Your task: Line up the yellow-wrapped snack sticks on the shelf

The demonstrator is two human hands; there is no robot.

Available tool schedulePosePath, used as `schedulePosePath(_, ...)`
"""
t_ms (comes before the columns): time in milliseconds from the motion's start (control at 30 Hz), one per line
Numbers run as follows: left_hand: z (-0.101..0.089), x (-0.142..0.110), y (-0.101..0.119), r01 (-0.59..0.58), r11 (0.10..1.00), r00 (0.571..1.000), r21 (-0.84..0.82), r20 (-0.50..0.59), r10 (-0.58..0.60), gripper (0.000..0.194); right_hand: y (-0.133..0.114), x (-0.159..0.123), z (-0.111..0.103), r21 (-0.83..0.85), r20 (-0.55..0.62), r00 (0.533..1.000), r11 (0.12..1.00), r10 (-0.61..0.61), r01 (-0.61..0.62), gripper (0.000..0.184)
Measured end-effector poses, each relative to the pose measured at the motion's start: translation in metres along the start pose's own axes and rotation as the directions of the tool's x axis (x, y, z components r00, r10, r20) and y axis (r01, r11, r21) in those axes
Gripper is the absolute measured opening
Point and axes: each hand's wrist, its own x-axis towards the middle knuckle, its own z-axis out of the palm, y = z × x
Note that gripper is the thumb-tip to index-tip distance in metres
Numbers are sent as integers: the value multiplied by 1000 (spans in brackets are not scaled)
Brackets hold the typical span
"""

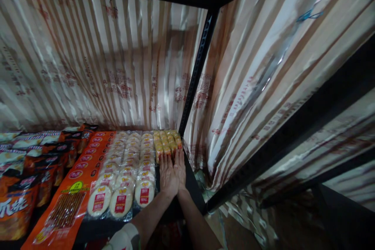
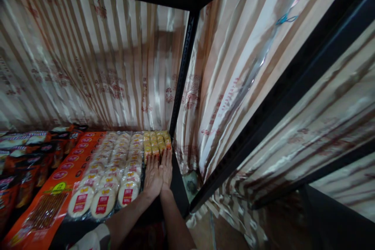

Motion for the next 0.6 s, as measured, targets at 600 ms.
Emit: schedulePosePath(600, -15, -86, 34, -97, 977, 995, -188, 11, 100, 40, -27, -98, -42, 292, -51, 998, 956, 37, -21, 39)
